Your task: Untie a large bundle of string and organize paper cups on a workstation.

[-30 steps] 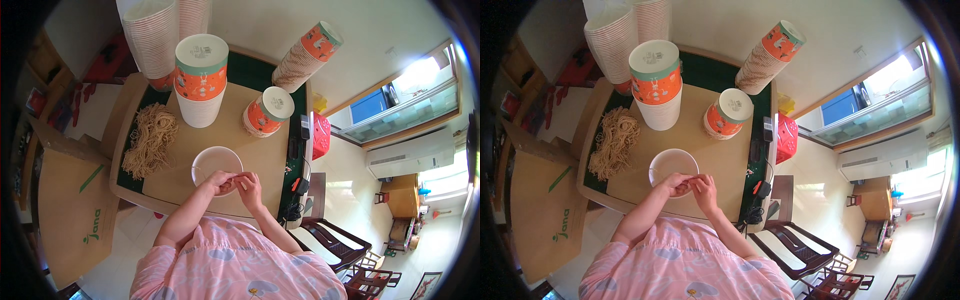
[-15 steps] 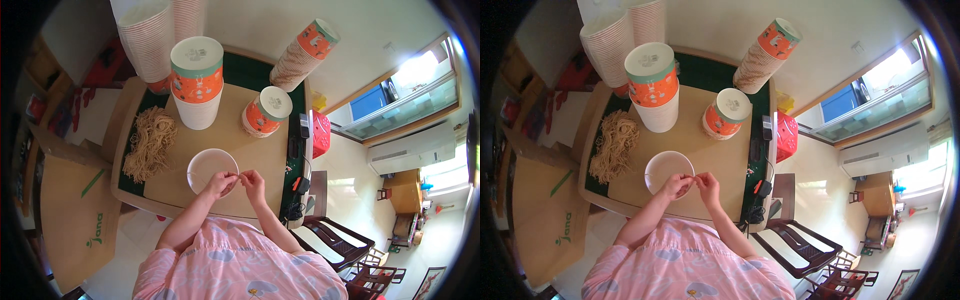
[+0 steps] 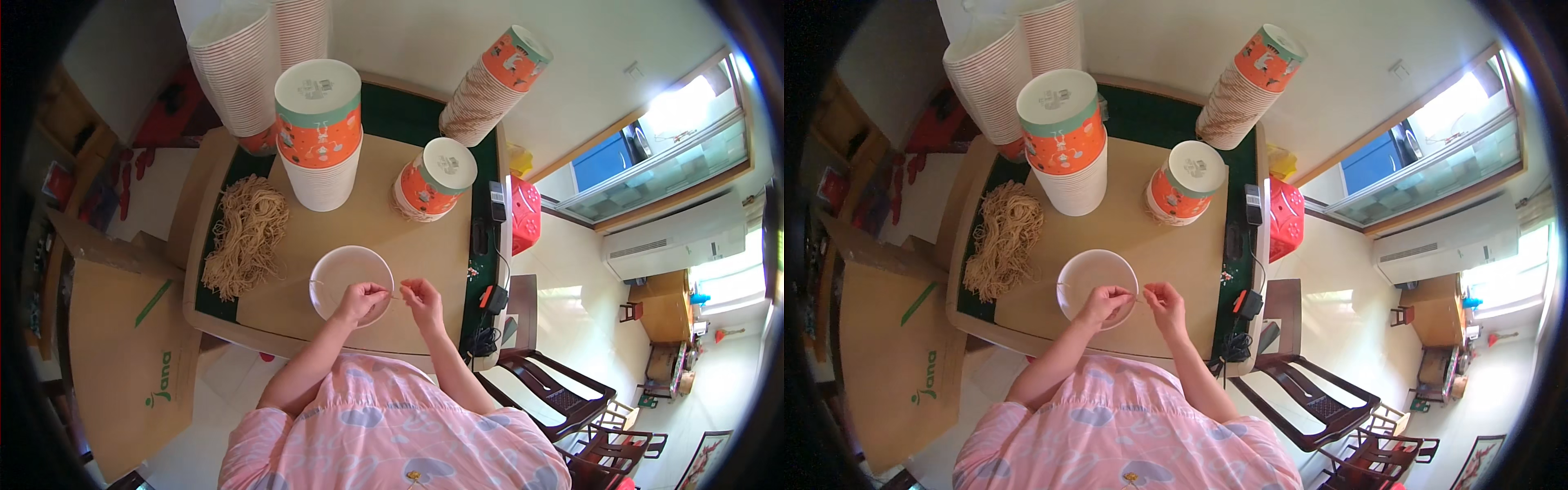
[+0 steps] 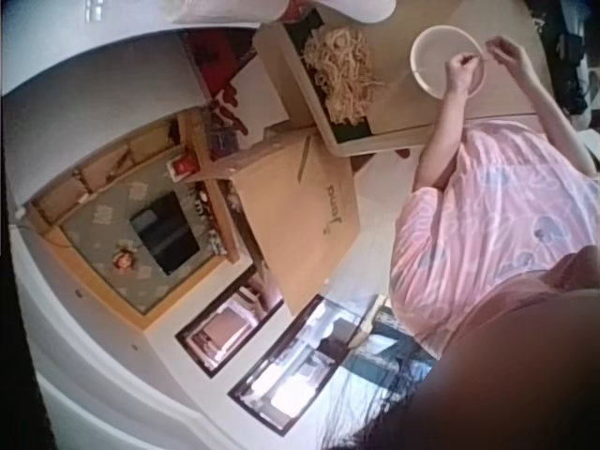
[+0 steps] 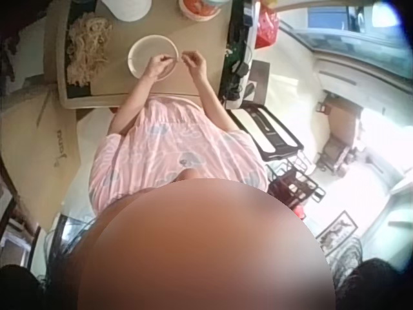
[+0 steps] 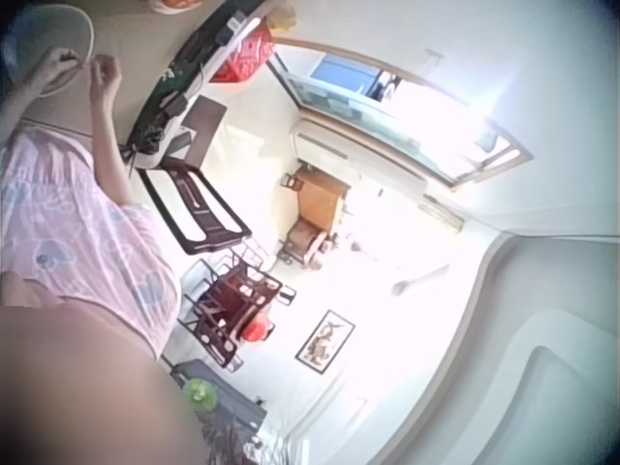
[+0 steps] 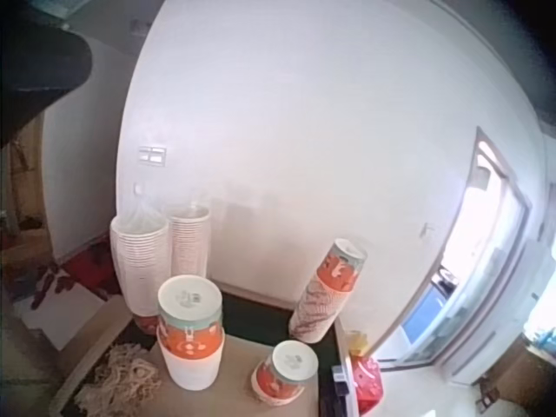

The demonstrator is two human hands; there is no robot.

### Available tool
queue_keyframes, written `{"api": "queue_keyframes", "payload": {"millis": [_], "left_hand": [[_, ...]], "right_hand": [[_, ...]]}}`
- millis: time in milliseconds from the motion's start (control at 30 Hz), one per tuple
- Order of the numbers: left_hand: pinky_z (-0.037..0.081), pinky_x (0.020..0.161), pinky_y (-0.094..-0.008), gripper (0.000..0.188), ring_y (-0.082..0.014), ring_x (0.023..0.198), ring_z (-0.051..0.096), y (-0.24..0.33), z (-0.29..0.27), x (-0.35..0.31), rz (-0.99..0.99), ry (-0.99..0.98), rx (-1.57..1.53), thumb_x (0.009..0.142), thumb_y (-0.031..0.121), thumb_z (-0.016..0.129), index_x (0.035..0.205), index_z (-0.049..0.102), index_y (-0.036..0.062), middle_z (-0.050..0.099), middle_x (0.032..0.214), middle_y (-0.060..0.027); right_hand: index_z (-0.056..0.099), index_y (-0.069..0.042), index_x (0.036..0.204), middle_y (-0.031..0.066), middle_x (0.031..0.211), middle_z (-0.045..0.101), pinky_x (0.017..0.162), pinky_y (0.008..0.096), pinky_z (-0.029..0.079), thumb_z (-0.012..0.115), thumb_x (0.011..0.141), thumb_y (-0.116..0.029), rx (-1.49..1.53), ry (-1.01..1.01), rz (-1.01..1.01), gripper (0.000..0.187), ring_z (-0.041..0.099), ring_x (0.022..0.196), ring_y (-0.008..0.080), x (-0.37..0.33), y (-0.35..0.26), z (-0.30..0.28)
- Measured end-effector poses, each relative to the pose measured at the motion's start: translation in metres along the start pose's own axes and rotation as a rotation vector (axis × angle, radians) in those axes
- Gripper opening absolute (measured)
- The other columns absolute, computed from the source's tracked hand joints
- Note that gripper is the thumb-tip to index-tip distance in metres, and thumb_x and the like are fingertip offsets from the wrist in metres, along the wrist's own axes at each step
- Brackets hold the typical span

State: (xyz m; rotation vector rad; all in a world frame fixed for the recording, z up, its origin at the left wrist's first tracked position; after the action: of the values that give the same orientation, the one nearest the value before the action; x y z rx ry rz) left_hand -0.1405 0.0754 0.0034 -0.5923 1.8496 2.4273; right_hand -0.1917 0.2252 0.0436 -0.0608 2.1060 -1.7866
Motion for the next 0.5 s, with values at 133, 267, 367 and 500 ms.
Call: {"api": "queue_keyframes", "payload": {"millis": [133, 267, 367, 500], "left_hand": [[0.025, 0.038, -0.0163, 0.005, -0.0009, 0.044, 0.037, 0.019, -0.002, -0.005, -0.394, -0.098, -0.234, 0.082, 0.009, 0.063, 0.085, 0.064, 0.0050, 0.053, 0.061, 0.0048], [0.022, 0.037, -0.0164, 0.006, -0.0007, 0.042, 0.031, 0.025, -0.003, -0.006, -0.454, -0.129, -0.278, 0.083, 0.009, 0.062, 0.087, 0.063, 0.0057, 0.046, 0.057, 0.0065], [0.021, 0.037, -0.0162, 0.007, -0.0007, 0.042, 0.030, 0.026, -0.004, -0.006, -0.483, -0.153, -0.339, 0.083, 0.010, 0.061, 0.089, 0.062, 0.0058, 0.044, 0.057, 0.0072], [0.021, 0.037, -0.0162, 0.007, -0.0006, 0.043, 0.030, 0.027, -0.005, -0.004, -0.504, -0.143, -0.350, 0.084, 0.010, 0.061, 0.090, 0.061, 0.0060, 0.044, 0.058, 0.0073]], "right_hand": [[0.060, -0.002, 0.093, 0.0028, 0.079, 0.063, 0.062, 0.0232, 0.047, 0.065, 0.081, -0.008, -0.163, -0.081, -0.138, 0.015, 0.057, 0.069, 0.0089, -0.014, -0.005, -0.001], [0.062, -0.001, 0.089, 0.0058, 0.075, 0.063, 0.063, 0.0246, 0.048, 0.066, 0.079, -0.006, -0.286, -0.055, -0.165, 0.012, 0.059, 0.069, 0.0107, -0.018, -0.011, 0.001], [0.063, -0.001, 0.086, 0.0069, 0.074, 0.063, 0.062, 0.0246, 0.048, 0.066, 0.079, -0.007, -0.315, -0.038, -0.167, 0.009, 0.059, 0.067, 0.0111, -0.018, -0.010, 0.002], [0.063, -0.001, 0.085, 0.0068, 0.073, 0.063, 0.061, 0.0244, 0.047, 0.065, 0.080, -0.008, -0.305, -0.030, -0.126, 0.009, 0.058, 0.066, 0.0108, -0.019, -0.016, 0.004]]}}
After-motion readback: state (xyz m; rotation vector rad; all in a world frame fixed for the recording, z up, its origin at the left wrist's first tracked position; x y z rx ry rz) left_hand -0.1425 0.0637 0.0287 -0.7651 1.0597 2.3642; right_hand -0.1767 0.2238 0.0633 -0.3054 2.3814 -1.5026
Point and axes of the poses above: each hand's wrist, its own x-axis towards the middle knuckle, its own z-axis out of the palm, y = z × x, the point moved 1 cm from there along x, towards the middle knuckle
